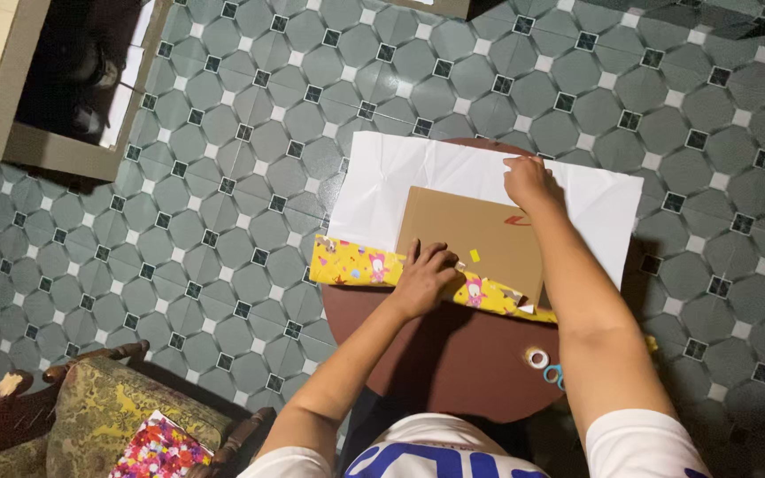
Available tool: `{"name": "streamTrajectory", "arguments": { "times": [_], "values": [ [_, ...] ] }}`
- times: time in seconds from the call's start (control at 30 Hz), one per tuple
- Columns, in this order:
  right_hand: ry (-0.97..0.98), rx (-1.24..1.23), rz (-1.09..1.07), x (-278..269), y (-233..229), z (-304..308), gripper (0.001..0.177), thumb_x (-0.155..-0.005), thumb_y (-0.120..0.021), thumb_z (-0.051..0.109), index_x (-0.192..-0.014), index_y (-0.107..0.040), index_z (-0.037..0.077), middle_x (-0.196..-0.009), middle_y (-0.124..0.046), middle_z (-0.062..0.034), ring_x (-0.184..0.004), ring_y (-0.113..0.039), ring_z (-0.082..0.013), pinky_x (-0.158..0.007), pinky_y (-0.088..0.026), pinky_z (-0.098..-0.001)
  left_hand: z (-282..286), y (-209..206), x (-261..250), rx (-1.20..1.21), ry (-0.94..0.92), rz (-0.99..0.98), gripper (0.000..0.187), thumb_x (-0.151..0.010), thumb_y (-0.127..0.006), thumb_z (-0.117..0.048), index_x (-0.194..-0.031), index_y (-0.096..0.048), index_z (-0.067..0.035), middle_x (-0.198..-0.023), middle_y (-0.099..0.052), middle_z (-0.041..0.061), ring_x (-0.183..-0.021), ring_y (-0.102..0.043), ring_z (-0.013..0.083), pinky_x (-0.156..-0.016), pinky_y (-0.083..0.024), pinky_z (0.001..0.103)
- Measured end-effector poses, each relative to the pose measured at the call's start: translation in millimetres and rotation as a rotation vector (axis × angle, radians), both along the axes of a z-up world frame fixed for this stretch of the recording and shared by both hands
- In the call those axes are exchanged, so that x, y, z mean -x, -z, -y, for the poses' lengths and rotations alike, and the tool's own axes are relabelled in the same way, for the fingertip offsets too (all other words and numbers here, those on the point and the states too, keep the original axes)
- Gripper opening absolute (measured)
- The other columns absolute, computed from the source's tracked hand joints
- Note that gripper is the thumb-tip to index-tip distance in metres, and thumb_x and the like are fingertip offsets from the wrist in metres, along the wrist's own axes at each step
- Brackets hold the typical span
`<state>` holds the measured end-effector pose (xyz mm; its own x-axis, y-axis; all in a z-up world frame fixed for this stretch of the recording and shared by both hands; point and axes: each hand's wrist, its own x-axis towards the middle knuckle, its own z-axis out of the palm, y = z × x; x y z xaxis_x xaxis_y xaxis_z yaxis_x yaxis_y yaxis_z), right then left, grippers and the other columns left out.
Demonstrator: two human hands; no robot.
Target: The person places a cardboard box on a sheet of yellow wrapping paper, folds the paper around the box, and smooths the edges. They use scissors and tape to secure the paper, then fold the remaining sides to complete the wrapping.
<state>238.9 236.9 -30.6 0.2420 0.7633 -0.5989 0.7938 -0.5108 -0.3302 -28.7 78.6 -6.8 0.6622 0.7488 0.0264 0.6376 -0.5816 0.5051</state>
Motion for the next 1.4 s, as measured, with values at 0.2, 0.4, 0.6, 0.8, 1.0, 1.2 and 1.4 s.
{"name": "streamTrajectory", "arguments": {
  "times": [0.2, 0.4, 0.6, 0.8, 1.0, 1.2, 1.4],
  "values": [
    [-0.256, -0.052, 0.052, -5.7, 56.0, -31.8, 0.058, -0.096, -0.06, 0.026, -0.152, -0.046, 0.019, -0.159, -0.042, -0.0079, -0.145, -0.038, -0.0352, -0.115, -0.036, -0.0516, -3.6, -1.4, 0.0, 0.013, 0.009, -0.038, 0.019, -0.087, -0.067, -0.02, -0.106, -0.069, -0.017, -0.134, -0.059, 0.004, -0.142, -0.043, 0.0312, -0.118, -0.02, 0.072],
    [-0.303, 0.001, 0.134, -9.6, 83.6, -44.2, 0.064, -0.098, -0.058, 0.021, -0.158, -0.035, 0.016, -0.16, -0.039, -0.0087, -0.152, -0.027, -0.0283, -0.119, -0.025, -0.055, -5.2, -0.7, 0.0, 0.028, 0.001, -0.029, 0.02, -0.087, -0.066, -0.018, -0.106, -0.07, -0.017, -0.134, -0.059, 0.005, -0.142, -0.043, 0.0316, -0.117, -0.02, 0.073],
    [-0.334, 0.045, 0.172, -6.2, 48.1, -42.9, 0.056, -0.097, -0.066, 0.031, -0.149, -0.05, 0.018, -0.153, -0.047, -0.0093, -0.15, -0.033, -0.028, -0.119, -0.03, -0.0527, -5.7, -1.0, -1.4, 0.024, 0.007, -0.026, 0.017, -0.089, -0.067, -0.02, -0.105, -0.07, -0.018, -0.132, -0.059, 0.005, -0.141, -0.043, 0.0315, -0.117, -0.02, 0.074],
    [-0.302, -0.037, 0.162, -7.7, 50.6, -38.3, 0.048, -0.096, -0.067, 0.03, -0.142, -0.059, 0.018, -0.149, -0.05, -0.0098, -0.143, -0.041, -0.0307, -0.114, -0.038, -0.049, -4.6, -3.9, -1.0, 0.031, -0.001, -0.012, 0.017, -0.089, -0.067, -0.02, -0.104, -0.072, -0.021, -0.132, -0.059, 0.005, -0.141, -0.043, 0.0316, -0.116, -0.02, 0.074],
    [-0.311, -0.052, 0.208, -5.9, 53.3, -38.6, 0.046, -0.097, -0.067, 0.031, -0.14, -0.06, 0.017, -0.143, -0.052, -0.0108, -0.14, -0.043, -0.0318, -0.111, -0.038, -0.0498, -4.6, -1.4, -0.4, 0.032, 0.006, -0.031, 0.021, -0.086, -0.067, -0.017, -0.107, -0.071, -0.018, -0.134, -0.058, 0.006, -0.142, -0.043, 0.0322, -0.117, -0.021, 0.074],
    [-0.268, -0.13, 0.202, -6.0, 40.0, -42.3, 0.032, -0.098, -0.068, 0.032, -0.126, -0.069, 0.017, -0.138, -0.057, -0.0111, -0.135, -0.047, -0.0325, -0.11, -0.037, -0.0516, -2.4, 1.0, -2.0, 0.037, -0.005, -0.041, 0.017, -0.087, -0.068, -0.017, -0.104, -0.07, -0.015, -0.135, -0.058, 0.007, -0.142, -0.042, 0.0325, -0.117, -0.02, 0.074],
    [-0.25, -0.17, 0.064, -21.0, 40.9, -34.2, 0.029, -0.091, -0.073, 0.024, -0.12, -0.07, 0.017, -0.117, -0.071, -0.0088, -0.121, -0.059, -0.0298, -0.109, -0.039, -0.0458, -2.7, 4.6, -1.6, 0.048, -0.005, -0.068, 0.02, -0.085, -0.067, -0.015, -0.104, -0.071, -0.016, -0.135, -0.058, 0.006, -0.143, -0.042, 0.0319, -0.118, -0.019, 0.073]
  ]
}}
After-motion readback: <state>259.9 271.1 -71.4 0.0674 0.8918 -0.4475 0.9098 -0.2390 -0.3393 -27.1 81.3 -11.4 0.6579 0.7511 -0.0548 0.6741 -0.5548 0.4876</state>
